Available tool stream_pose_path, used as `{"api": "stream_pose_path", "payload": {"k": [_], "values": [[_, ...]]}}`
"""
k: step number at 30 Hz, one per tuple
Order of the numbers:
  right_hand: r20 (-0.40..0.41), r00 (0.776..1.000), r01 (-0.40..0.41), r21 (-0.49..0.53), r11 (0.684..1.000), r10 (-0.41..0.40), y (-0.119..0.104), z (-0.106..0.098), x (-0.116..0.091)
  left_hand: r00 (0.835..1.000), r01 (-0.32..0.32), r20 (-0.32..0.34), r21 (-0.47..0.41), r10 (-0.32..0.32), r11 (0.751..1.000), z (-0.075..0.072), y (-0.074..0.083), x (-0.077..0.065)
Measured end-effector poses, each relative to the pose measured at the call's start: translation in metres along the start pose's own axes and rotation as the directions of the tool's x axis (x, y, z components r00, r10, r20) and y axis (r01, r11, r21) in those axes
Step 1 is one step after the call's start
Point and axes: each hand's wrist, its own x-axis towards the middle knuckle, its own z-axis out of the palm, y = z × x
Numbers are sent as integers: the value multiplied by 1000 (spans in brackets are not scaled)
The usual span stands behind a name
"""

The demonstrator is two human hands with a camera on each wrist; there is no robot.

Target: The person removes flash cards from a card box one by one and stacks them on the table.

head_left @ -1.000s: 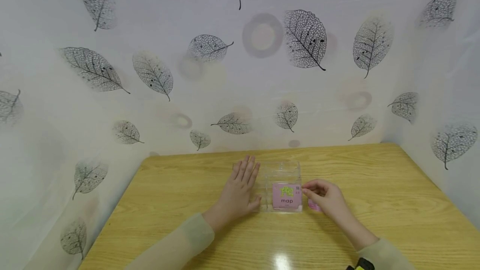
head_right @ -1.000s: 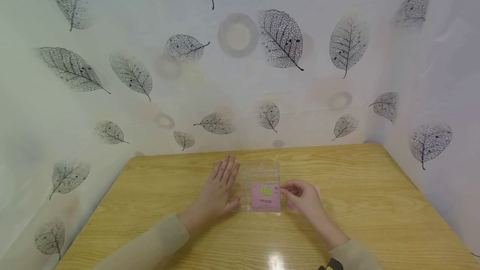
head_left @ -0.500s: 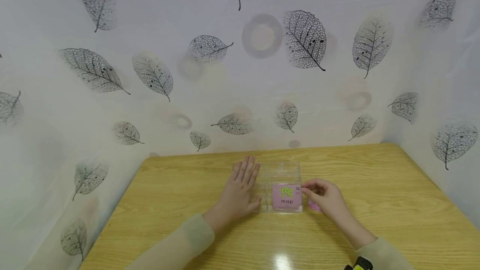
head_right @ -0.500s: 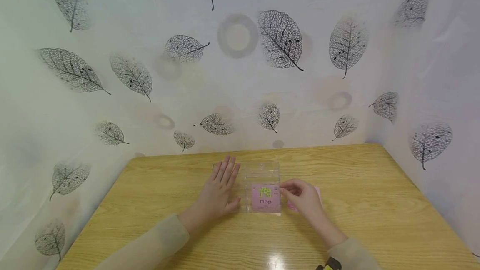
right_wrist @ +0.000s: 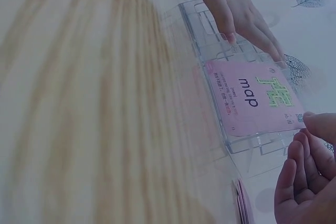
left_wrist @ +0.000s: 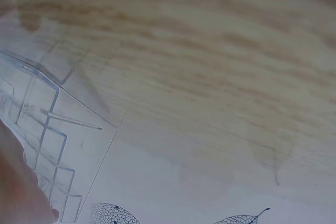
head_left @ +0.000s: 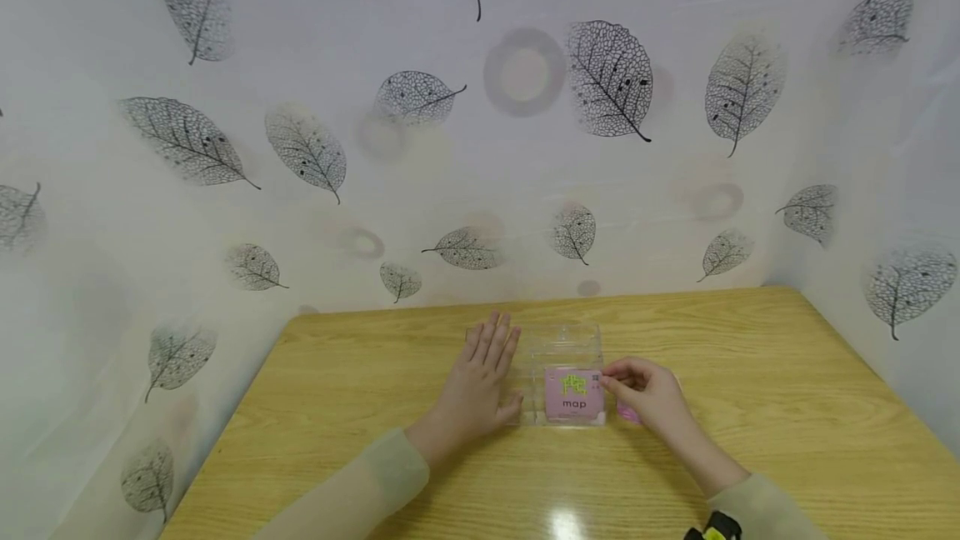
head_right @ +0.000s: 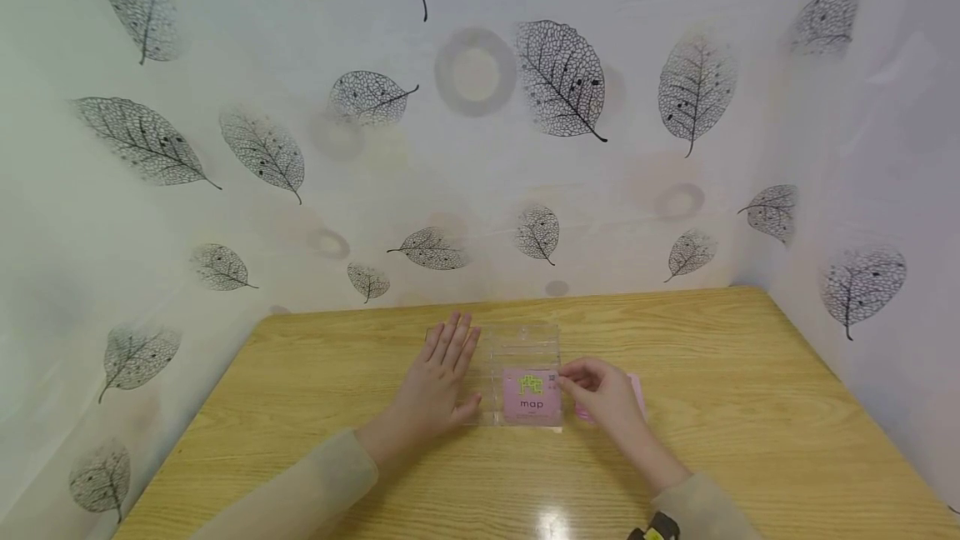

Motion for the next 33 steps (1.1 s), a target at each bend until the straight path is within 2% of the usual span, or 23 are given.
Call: {"api": "stream_pose_path", "payload": {"k": [20, 26, 33], "values": [[53, 999, -7, -18, 1000, 8, -5, 2, 1, 1000, 4, -14, 20, -3, 1000, -1, 0, 0], [58, 998, 11, -27, 1000, -9, -4, 1, 2, 999, 6, -40, -6, -6, 1000, 0, 0, 0], [56, 998, 2, -21, 1000, -1, -5, 1, 1, 1000, 6, -29, -11, -6, 1000, -1, 0, -1]]}}
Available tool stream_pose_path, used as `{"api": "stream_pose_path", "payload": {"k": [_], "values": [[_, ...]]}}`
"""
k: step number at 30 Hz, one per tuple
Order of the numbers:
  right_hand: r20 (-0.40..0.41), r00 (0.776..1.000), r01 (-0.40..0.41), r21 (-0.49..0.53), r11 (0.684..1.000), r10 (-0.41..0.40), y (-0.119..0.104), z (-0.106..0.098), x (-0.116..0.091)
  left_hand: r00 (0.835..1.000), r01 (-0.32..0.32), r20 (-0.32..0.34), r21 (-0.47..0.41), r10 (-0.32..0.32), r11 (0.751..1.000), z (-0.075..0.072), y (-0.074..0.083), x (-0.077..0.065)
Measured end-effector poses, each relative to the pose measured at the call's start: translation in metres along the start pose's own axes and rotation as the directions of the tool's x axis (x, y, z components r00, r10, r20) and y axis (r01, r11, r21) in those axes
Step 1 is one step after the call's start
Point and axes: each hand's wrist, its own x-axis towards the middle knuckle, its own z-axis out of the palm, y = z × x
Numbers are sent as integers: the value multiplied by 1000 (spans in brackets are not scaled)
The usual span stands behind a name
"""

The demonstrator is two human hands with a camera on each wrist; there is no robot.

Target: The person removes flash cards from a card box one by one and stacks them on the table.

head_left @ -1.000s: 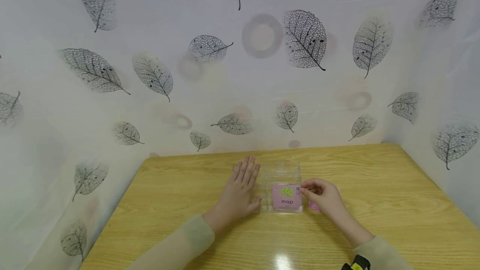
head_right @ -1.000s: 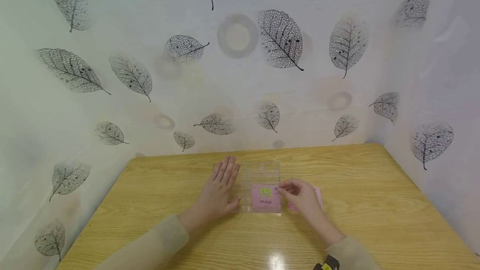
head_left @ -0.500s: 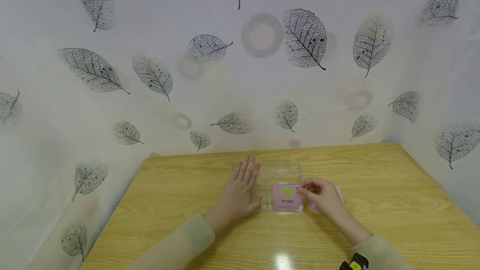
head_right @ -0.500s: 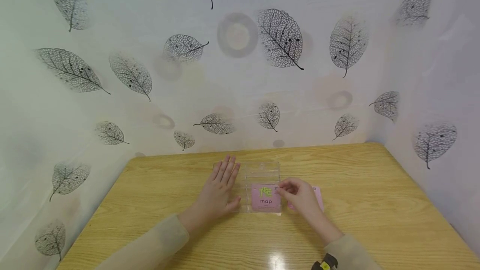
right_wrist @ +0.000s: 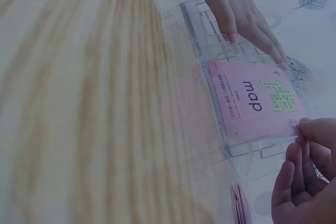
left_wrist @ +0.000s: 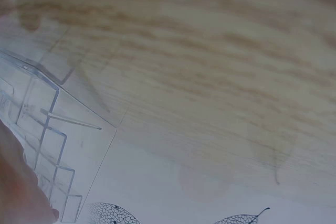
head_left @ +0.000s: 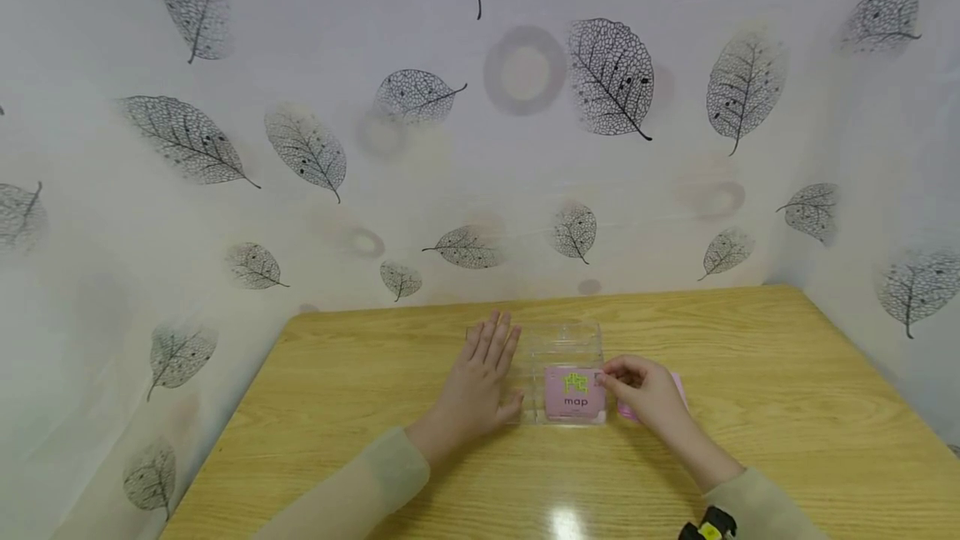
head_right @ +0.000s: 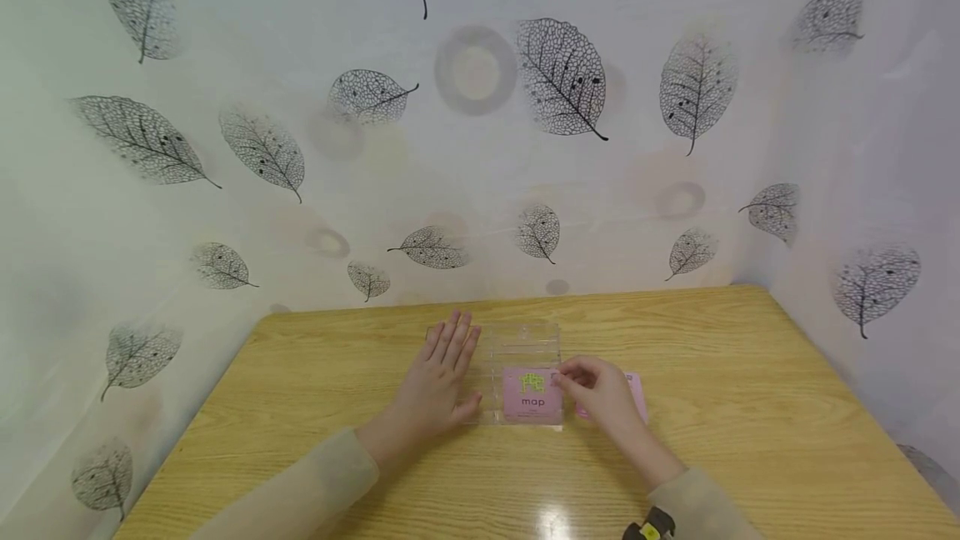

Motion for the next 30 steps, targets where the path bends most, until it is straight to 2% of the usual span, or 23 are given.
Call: {"api": "stream_pose_path", "payload": {"k": [14, 30], "values": [[-23, 1000, -18, -22, 1000, 17, -3, -1, 1, 1000, -4, 31, 25, 3, 1000, 0, 0, 1], [-45, 998, -34, -38, 999, 32, -5, -1, 2, 1000, -8, 20, 29, 8, 1000, 2, -1, 1]]}}
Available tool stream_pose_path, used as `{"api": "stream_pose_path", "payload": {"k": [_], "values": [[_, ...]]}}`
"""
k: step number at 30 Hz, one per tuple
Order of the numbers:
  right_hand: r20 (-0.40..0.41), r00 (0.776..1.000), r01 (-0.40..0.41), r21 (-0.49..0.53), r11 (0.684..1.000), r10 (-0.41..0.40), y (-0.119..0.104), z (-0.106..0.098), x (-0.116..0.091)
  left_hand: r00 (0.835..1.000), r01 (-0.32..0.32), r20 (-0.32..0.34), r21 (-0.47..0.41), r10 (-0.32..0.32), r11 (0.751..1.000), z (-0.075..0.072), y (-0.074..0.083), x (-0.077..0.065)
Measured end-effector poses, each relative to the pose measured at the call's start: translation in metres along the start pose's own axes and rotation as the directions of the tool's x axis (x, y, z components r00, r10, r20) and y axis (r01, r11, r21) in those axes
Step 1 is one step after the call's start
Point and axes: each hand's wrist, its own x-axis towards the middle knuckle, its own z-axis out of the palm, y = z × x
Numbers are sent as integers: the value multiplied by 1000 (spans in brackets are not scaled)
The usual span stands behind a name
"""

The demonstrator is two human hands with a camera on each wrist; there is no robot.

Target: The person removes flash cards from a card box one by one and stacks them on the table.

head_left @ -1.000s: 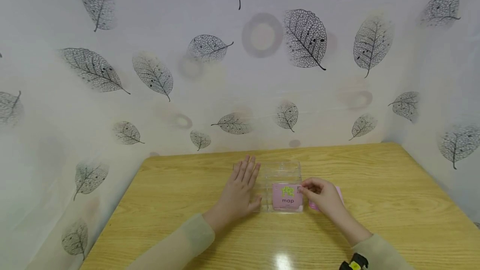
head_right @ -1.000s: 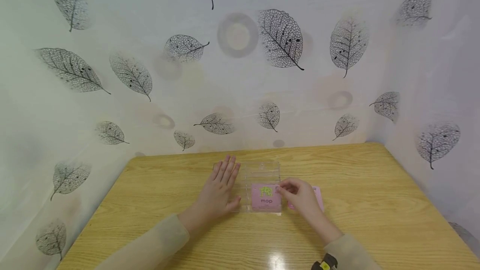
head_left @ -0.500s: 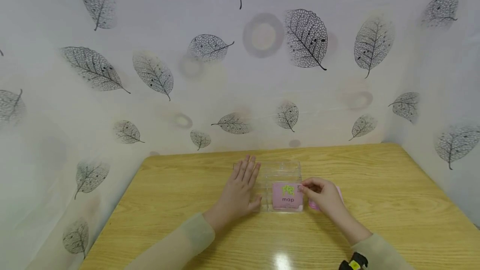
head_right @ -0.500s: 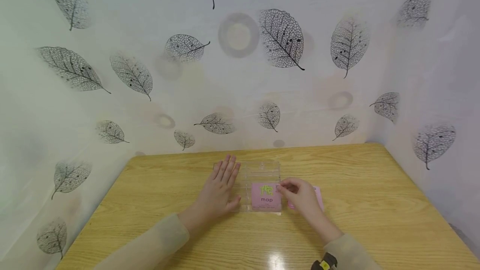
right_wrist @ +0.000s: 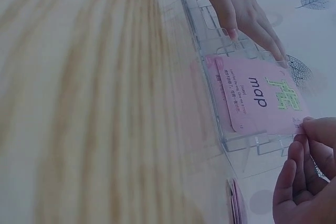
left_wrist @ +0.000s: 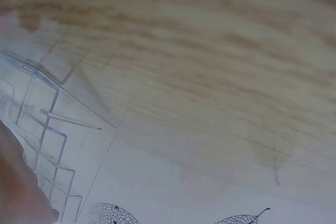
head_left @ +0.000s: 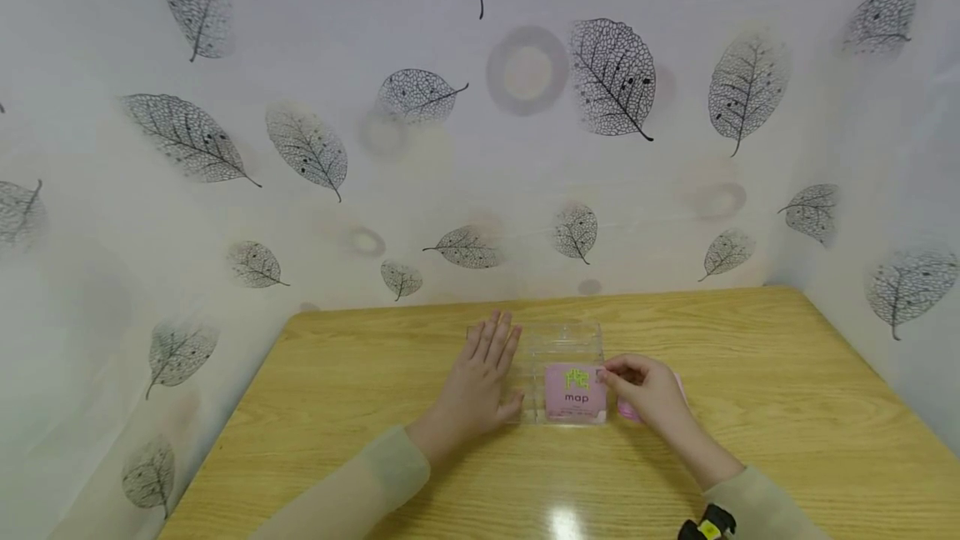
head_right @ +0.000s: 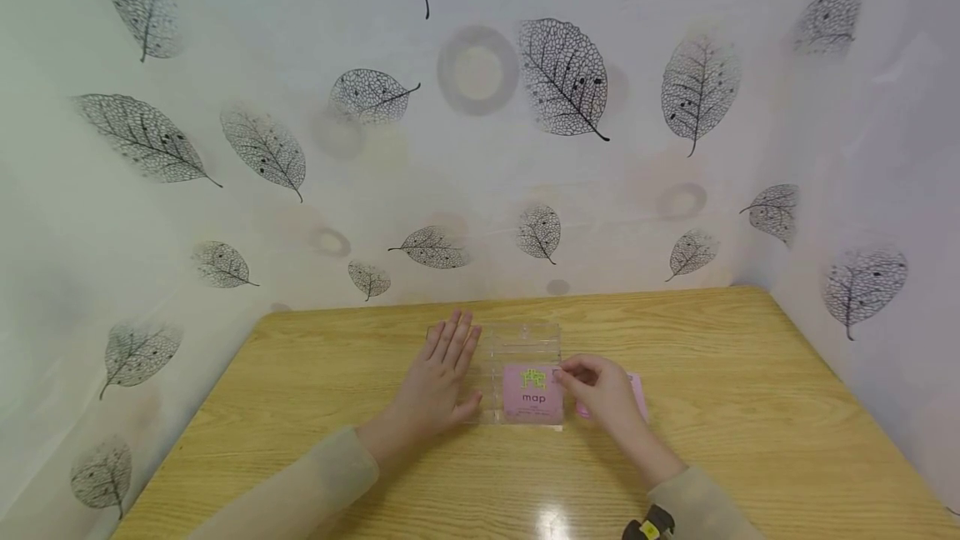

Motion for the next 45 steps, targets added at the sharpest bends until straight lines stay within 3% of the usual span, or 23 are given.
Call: {"api": "stream_pose_path", "payload": {"k": [14, 30, 45], "values": [[2, 1000, -13, 26, 1000, 13, -2, -2, 3, 1000, -2, 24, 21, 1, 1000, -3, 0, 0], [9, 1000, 2, 48, 999, -3, -1, -6, 4, 1000, -3, -23, 9, 3, 1000, 1, 1, -1], [-14, 1000, 3, 91, 996, -2, -2, -9, 5, 1000, -4, -23, 29, 5, 1000, 2, 0, 0]]}}
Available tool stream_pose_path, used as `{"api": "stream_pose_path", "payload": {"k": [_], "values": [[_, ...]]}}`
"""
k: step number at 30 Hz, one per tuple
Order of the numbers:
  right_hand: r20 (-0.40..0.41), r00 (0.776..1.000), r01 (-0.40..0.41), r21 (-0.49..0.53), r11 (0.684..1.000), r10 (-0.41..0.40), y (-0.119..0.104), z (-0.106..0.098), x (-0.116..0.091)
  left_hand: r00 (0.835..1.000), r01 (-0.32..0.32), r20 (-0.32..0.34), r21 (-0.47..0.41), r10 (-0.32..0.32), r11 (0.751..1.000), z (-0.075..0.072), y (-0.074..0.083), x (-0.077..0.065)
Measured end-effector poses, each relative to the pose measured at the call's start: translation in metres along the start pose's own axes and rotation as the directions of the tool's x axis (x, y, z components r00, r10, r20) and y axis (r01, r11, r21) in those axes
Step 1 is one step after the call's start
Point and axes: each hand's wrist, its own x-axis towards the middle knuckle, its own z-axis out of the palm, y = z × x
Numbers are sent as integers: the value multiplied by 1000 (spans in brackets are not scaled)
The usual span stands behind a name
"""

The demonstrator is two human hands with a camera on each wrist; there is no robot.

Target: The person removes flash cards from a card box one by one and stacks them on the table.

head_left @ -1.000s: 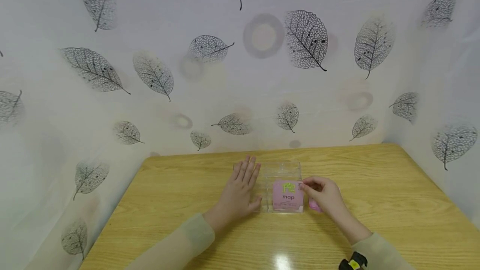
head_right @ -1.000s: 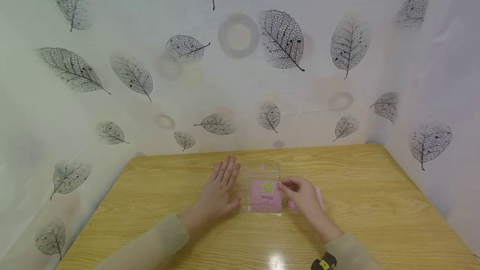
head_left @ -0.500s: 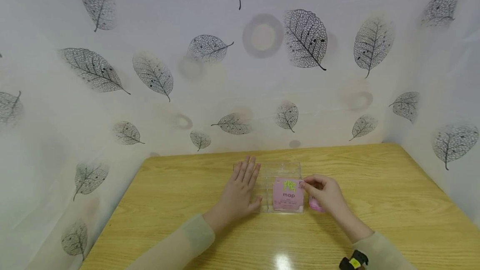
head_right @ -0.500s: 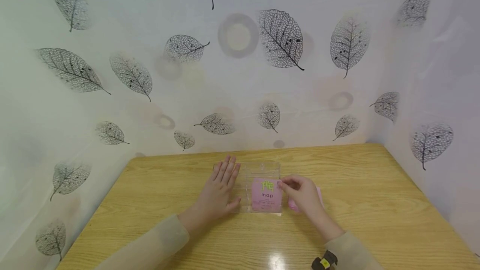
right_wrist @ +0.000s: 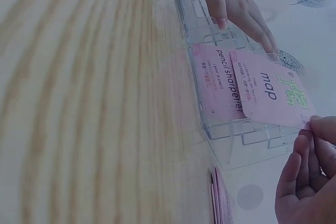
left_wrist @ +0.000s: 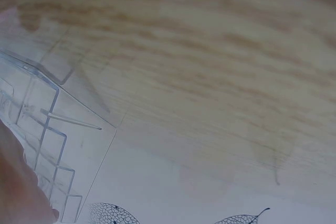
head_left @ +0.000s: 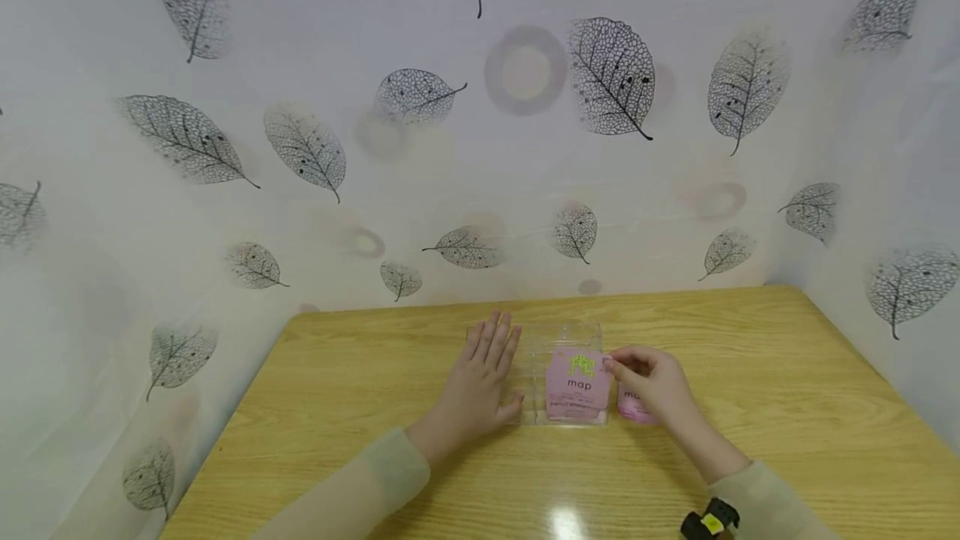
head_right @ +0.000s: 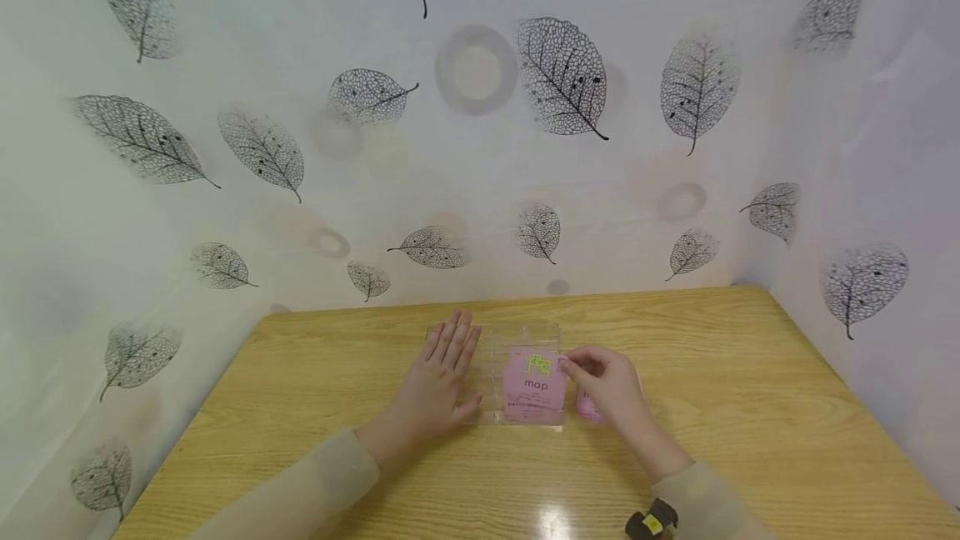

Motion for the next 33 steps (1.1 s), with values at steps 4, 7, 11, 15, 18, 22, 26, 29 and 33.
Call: {"api": "stream_pose_path", "payload": {"k": [4, 7, 11, 15, 18, 22, 26, 29, 33], "values": [[-8, 1000, -4, 2, 1000, 4, 1, -1, 1, 1000, 0, 2, -7, 0, 1000, -1, 0, 0], [-16, 1000, -8, 1, 1000, 8, 0, -1, 0, 1000, 1, 2, -9, -1, 1000, -1, 0, 0], [-16, 1000, -15, 9, 1000, 15, -1, -2, -1, 1000, 0, 1, -18, 0, 1000, -1, 0, 0], [-21, 1000, -22, 14, 1000, 23, 0, -3, 0, 1000, 1, -5, -28, -1, 1000, -1, 0, 0], [-27, 999, -19, 23, 1000, 20, 1, -3, 1, 1000, 2, -4, -25, -2, 1000, -1, 0, 0], [-31, 999, -11, 34, 999, 12, 2, -4, 0, 1000, 2, 13, -25, -2, 1000, -2, 0, 0], [-38, 999, -8, 23, 1000, 9, 2, -4, -1, 1000, 3, 30, -30, -2, 1000, -3, 0, 0], [-47, 999, -7, 13, 1000, 8, 2, -5, 0, 1000, 3, 25, -29, -3, 1000, -3, 0, 0], [-55, 998, -9, 14, 1000, 9, 3, -5, 0, 1000, 3, 18, -28, -2, 1000, -4, 0, 0]]}}
